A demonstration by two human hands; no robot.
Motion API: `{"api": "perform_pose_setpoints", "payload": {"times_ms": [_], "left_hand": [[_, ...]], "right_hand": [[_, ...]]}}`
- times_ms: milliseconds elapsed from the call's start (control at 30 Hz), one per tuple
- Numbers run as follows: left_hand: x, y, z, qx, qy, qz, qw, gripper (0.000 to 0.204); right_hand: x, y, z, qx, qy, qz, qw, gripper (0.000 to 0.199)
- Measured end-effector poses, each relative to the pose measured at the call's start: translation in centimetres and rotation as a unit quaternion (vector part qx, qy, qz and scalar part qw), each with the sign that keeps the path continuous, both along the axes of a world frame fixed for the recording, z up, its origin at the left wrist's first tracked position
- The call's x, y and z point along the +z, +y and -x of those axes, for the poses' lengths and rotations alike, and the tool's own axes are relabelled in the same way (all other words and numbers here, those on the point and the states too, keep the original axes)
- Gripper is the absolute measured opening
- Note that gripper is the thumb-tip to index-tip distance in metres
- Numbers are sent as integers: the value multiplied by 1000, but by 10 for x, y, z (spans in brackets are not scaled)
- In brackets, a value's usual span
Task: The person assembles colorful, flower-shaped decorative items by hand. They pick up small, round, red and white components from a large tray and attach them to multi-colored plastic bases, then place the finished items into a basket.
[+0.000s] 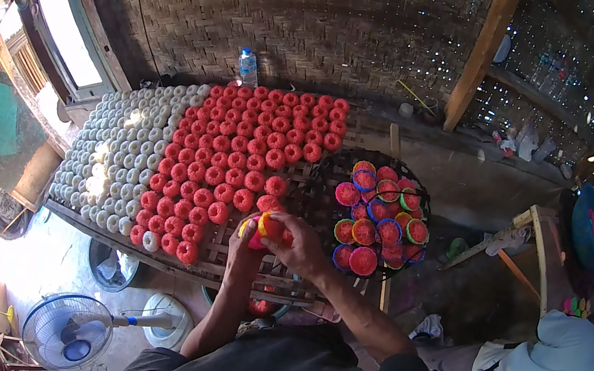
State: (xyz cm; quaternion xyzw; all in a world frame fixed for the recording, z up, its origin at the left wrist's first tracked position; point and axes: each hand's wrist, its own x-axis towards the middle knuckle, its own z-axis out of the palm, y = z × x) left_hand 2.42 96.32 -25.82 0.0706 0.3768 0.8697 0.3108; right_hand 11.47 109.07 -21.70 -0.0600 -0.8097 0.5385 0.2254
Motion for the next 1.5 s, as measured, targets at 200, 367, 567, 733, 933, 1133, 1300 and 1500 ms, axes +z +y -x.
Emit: {"api": "perform_pose_setpoints", "payload": {"times_ms": [200, 367, 567, 733, 933, 1133, 1300, 1500], "left_hand": [[8, -18, 12, 17, 83, 93, 992, 53], [28, -40, 4, 52, 171, 182, 967, 54], [29, -73, 3, 85, 190, 200, 958, 56], [29, -96, -1, 115, 161, 250, 948, 56], [5, -112, 4, 126, 175, 268, 939, 58], [5, -126, 9, 135, 193, 267, 935, 58], [1, -132, 8, 93, 190, 264, 941, 58], [-13, -143, -1, 87, 258, 283, 920, 62]], "right_hand": [[-25, -14, 15, -19, 74, -55, 996, 29], [-36, -20, 19, -20, -104, 240, 965, 24], [-33, -34, 32, 40, -143, 434, 889, 29], [-55, -41, 72, -34, -78, 19, 996, 39], [-49, -60, 115, -149, -116, -245, 951, 34], [-32, -41, 88, -119, 8, -374, 920, 35], [-41, -30, 77, -99, -78, -412, 903, 38], [-15, -43, 74, -69, -106, -145, 981, 35]]}}
